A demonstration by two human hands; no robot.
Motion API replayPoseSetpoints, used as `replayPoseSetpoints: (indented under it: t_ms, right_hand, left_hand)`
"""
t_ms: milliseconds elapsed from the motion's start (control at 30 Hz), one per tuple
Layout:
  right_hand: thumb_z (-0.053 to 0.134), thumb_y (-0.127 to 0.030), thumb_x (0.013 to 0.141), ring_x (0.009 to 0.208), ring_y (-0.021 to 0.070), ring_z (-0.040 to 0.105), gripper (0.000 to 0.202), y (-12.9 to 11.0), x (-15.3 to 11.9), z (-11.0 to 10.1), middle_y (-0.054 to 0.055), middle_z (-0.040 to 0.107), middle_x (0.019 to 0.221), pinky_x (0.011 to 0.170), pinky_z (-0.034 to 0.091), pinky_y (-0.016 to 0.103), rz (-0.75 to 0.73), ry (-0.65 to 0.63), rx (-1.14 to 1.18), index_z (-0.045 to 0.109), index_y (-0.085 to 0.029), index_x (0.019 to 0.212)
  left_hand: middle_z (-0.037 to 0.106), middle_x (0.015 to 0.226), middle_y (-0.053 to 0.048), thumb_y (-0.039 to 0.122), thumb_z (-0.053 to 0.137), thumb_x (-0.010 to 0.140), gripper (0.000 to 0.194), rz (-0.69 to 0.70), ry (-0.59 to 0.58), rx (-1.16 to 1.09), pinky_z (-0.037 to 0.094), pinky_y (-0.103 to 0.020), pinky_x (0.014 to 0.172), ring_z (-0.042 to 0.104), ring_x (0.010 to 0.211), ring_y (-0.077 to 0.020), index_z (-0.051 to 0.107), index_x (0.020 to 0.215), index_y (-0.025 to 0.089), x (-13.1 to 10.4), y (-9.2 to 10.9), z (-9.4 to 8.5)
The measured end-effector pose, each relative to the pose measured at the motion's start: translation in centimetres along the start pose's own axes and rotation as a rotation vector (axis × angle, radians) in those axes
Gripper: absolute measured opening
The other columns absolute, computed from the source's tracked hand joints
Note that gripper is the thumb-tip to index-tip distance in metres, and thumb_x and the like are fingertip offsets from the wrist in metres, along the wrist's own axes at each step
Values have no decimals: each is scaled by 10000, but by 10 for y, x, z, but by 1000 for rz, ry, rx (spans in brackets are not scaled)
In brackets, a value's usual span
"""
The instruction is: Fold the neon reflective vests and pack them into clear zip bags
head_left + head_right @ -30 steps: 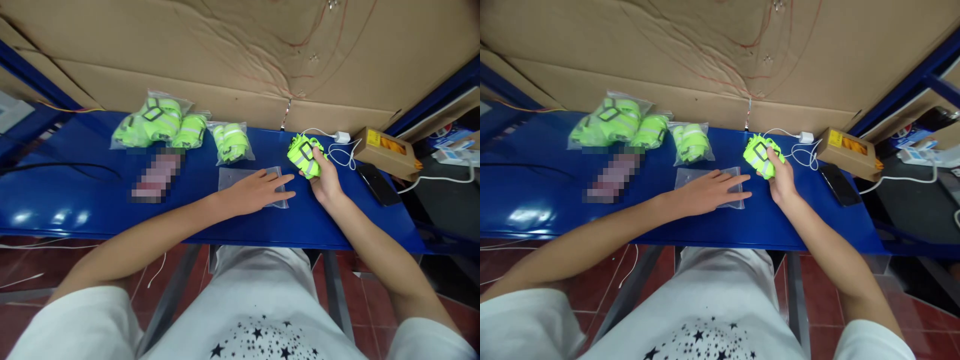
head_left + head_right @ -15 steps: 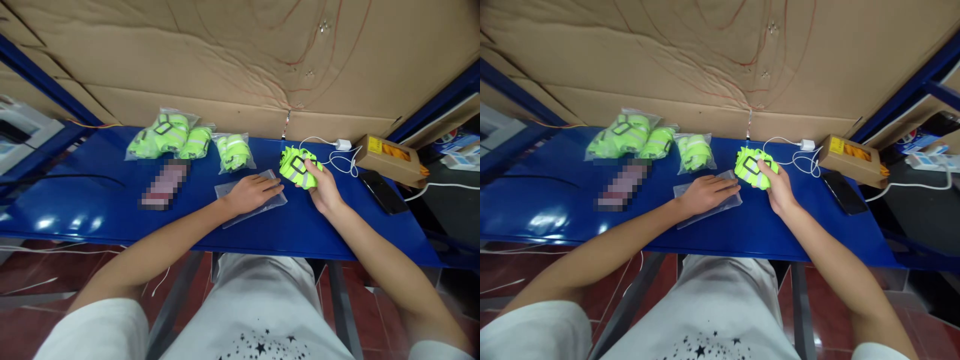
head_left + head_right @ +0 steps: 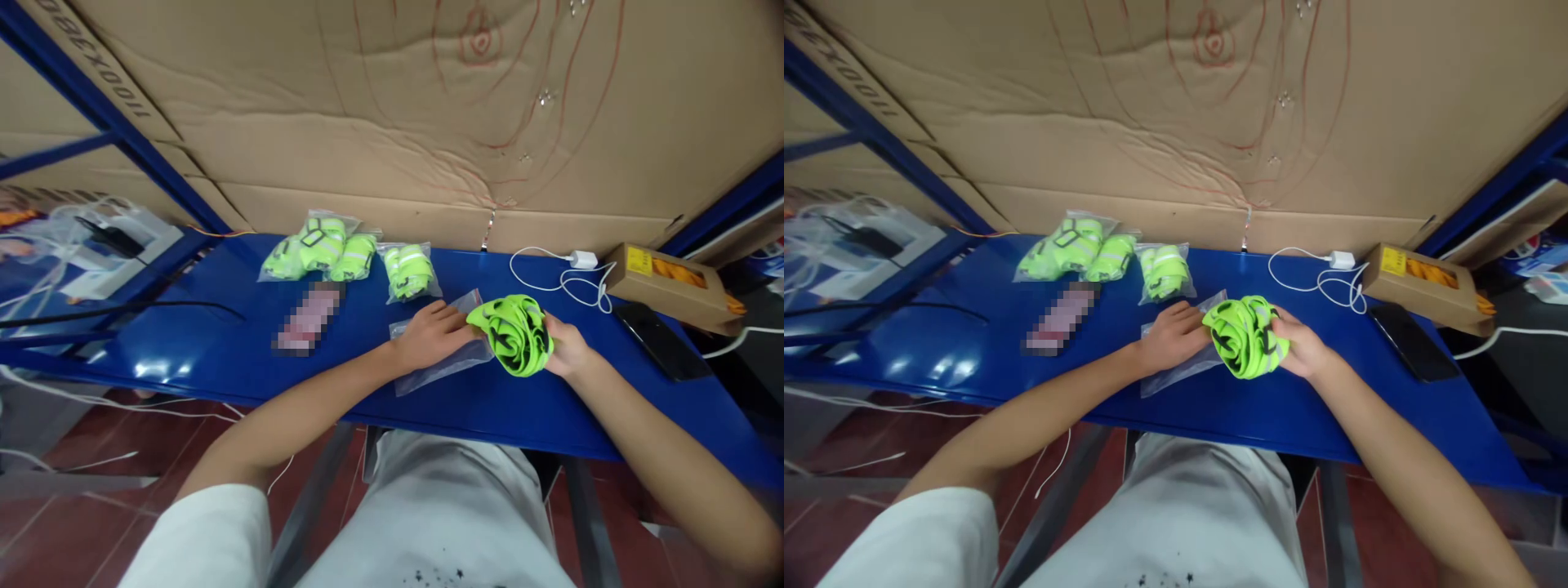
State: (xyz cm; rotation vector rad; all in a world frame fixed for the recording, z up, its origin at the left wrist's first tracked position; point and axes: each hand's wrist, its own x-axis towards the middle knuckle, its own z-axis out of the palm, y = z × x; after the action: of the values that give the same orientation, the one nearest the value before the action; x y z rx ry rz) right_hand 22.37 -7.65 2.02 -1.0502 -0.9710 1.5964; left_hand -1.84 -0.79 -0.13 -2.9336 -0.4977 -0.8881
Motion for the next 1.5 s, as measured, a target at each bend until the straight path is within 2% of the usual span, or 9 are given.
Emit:
replayPoseSetpoints:
  t_ms: [300,467,633,767,1033,1167,1233,1333,1500]
  right_hand:
    - [1009,-475,434,682,185,699,695,-18,-10,-8,24,740,845,610,561,265,10,-226,-34,718,-219,1011]
    - [1004,-424,468,742,209,726,680,-23,-10,-15,35,764,907,664,599,302,52,-228,-96,714,-215,1046]
    - [974,-420,574,780,212,729,592,-30,-5,-20,35,781,975,712,598,316,-88,29,-132,735,-254,1090]
    - [902,-508,698,660,174,660,487,-31,2,-20,20,750,890,561,529,288,-89,166,-155,731,-246,1071]
    - [932,-503,642,909,234,661,533,-18,5,-14,21,750,990,802,518,344,-247,238,-848,719,-234,1049]
    - [904,-529,672,897,235,669,538,-8,8,-13,23,749,977,770,526,339,-187,197,-727,706,-229,1072]
    - [904,-524,678,891,229,674,538,-5,9,-12,22,753,988,773,531,338,-180,196,-708,704,-230,1081]
    - [923,-487,670,879,208,677,535,-5,8,-8,9,756,995,782,534,325,-171,157,-668,700,-238,1088]
    - [935,-421,657,813,186,694,490,-11,3,0,6,766,943,689,550,281,-9,107,-453,708,-232,1047]
  left_hand:
    - [776,973,-93,360,432,1097,316,-36,210,-260,532,-338,824,726,906,-194,692,1081,182,3,-3,-15]
    - [768,1052,-104,377,444,1087,299,-98,169,-292,548,-376,902,727,1000,-219,684,1125,202,6,-7,-21]
    - [749,1092,-96,369,409,1098,309,-94,82,-256,533,-368,940,697,1031,-216,655,1139,187,9,-16,-22]
    - [751,1096,-86,355,382,1105,338,-72,6,-177,486,-399,942,688,1051,-241,678,1092,193,10,-14,-18]
    - [751,1073,-114,319,376,1103,348,-64,-61,-47,471,-390,898,688,1045,-236,695,1126,183,7,0,-2]
    - [701,1264,-140,380,435,1084,345,-146,-26,-92,478,-449,1020,650,1190,-272,639,1284,187,7,1,-2]
    - [630,1404,-181,493,521,1041,491,-233,-9,-130,456,-495,1101,595,1318,-315,552,1412,172,6,1,-2]
    - [611,1442,-234,607,521,1011,703,-360,-118,-217,476,-519,1094,618,1318,-354,437,1512,121,5,1,-2]
    - [633,1428,-215,594,386,1061,689,-367,-212,-386,498,-502,1056,661,1260,-336,347,1584,146,5,2,-5]
